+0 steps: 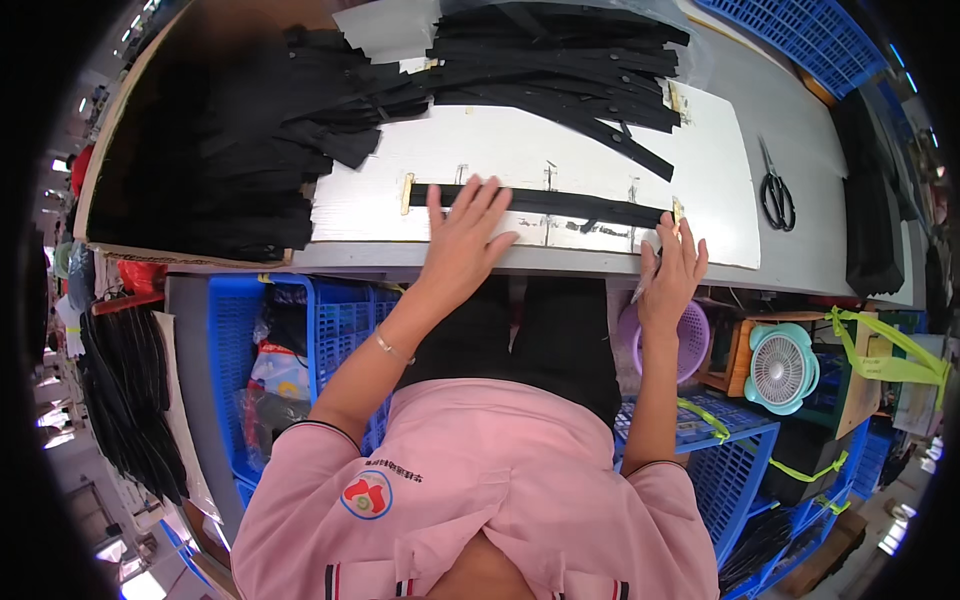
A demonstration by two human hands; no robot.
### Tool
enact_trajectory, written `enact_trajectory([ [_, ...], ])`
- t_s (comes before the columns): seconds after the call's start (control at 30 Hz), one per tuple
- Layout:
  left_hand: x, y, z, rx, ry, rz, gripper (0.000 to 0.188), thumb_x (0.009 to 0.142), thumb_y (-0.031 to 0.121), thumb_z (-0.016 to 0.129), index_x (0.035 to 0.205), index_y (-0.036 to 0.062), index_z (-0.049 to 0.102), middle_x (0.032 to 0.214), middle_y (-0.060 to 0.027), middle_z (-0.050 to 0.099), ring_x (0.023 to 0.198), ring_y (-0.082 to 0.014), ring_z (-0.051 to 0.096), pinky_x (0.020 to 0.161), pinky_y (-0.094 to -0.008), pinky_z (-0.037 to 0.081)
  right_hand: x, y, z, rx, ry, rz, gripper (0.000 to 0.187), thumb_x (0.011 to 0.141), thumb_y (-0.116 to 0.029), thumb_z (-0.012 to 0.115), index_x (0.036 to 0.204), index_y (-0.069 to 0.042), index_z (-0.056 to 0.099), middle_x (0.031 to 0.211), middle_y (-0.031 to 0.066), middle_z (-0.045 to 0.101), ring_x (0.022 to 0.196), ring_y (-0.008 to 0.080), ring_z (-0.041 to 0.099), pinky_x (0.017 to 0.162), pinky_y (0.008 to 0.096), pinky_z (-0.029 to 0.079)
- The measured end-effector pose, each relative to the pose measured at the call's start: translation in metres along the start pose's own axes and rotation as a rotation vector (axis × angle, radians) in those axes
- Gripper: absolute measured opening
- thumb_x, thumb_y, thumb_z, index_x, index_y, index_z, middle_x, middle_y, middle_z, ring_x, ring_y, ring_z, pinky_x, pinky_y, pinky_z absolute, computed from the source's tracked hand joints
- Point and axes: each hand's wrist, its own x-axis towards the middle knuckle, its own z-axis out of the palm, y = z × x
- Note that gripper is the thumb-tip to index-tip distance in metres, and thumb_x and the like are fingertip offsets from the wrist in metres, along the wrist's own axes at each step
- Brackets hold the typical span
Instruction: Marking measurement lines on a set of black zippers using a template and a pen.
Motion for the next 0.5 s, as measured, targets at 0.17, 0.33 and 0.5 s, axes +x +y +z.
enact_trajectory([
  [0.17,-0.027,-0.022,-0.022,0.022,-0.024,-0.172,0.069,0.096,0.038,0.07,0.153,0.0051,0.048,0.16,-0.0143,0.045,0.153,-0.0326,0.034,0.121,-0.0686,0.004,-0.003,0.001,-0.002,-0.017,0.02,-0.015,0.031,0.098,-0.011,0.069,0.127,-0.005,0.061,0.142,0.0064,0.065,0.134,0.0291,0.057,0.12,0.0486,0.033],
  [0.33,-0.034,-0.031,-0.033,0.003,-0.03,-0.209,0.077,0.093,0.041,0.074,0.153,0.0025,0.046,0.161,-0.0164,0.043,0.153,-0.0337,0.033,0.122,-0.0666,0.007,0.008,-0.004,-0.01,-0.029,-0.02,0.002,0.03,0.099,-0.012,0.068,0.128,-0.005,0.061,0.138,0.0084,0.068,0.133,0.028,0.057,0.12,0.0488,0.034],
  [0.5,-0.032,-0.029,-0.035,0.007,-0.048,-0.229,0.075,0.093,0.037,0.075,0.154,0.005,0.046,0.163,-0.0145,0.042,0.154,-0.0317,0.033,0.125,-0.0585,0.008,0.048,-0.066,-0.017,0.414,-0.026,0.338,0.025,0.105,-0.012,0.058,0.126,-0.002,0.069,0.116,0.0102,0.075,0.112,0.0204,0.067,0.107,0.0369,0.047],
])
